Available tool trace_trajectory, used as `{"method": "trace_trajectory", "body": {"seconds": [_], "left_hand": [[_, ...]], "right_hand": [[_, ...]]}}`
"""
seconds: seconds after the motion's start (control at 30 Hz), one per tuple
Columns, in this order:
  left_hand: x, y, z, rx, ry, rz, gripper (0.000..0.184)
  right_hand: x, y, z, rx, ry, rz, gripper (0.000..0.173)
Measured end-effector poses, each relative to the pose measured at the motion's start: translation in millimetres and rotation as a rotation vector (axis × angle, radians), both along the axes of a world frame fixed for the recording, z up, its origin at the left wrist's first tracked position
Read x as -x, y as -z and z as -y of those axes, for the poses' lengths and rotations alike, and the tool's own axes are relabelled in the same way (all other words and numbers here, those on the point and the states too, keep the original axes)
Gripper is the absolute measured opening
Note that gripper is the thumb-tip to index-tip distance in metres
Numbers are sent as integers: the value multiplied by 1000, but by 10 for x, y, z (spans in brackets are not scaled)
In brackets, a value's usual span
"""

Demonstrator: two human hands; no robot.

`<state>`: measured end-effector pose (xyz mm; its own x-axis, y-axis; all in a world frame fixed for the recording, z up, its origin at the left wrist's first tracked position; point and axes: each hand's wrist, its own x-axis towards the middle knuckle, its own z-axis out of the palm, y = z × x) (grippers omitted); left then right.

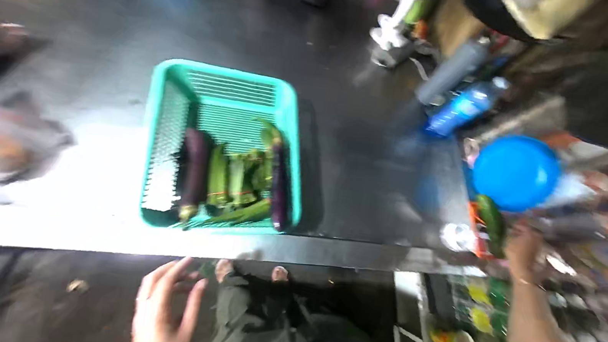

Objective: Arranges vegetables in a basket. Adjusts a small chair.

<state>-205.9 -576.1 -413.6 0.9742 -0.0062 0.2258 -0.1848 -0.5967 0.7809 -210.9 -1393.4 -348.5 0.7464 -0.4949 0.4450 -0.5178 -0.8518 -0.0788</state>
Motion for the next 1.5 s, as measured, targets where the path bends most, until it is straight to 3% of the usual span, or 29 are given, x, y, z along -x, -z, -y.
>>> {"method": "trace_trajectory", "body": {"seconds": [0.07, 0.13, 0.27, 0.37, 0.5, 0.6, 0.73, 0.9, 1.07, 1.2, 1.3, 1.4, 1.5], "left_hand": [[-40, -194, 127, 9, -71, 8, 49], [-113, -240, 112, -3, -112, 19, 47], [-349, -223, -48, -59, -139, 61, 45], [-559, -273, -108, -84, -128, 73, 41], [-703, -347, -187, -109, -100, 38, 38], [-727, -337, -272, -120, -63, -6, 37], [-771, -238, -400, -125, 2, -72, 34], [-985, -225, -596, -164, 106, -90, 32], [-1341, -245, -774, -229, 177, -76, 34], [-1578, -301, -778, -229, 232, -27, 31], [-1686, -361, -657, -218, 255, 4, 28], [-1735, -425, -543, -163, 138, -78, 29], [-1776, -431, -569, -103, -3, -202, 50]], "right_hand": [[-280, -161, -129, -254, 8, -32, 38], [-590, -422, -817, -356, -77, 4, 40], [-1219, -859, -2981, -476, -481, -40, 35], [-1520, -921, -4262, -557, -640, -326, 36], [-1757, -713, -5356, -479, -529, -671, 76], [-1829, -553, -5534, -397, -440, -624, 91], [-1852, -528, -5505, -396, -418, -601, 80], [-1893, -638, -5692, -366, -319, -737, 73], [-1912, -586, -5908, -300, -241, -792, 97], [-1839, -522, -5754, -460, -264, -552, 84], [-1782, -491, -5763, -396, -302, -469, 75], [-1849, -607, -6053, -375, -380, -452, 58], [-1981, -646, -6644, -637, -526, -587, 38]]}}
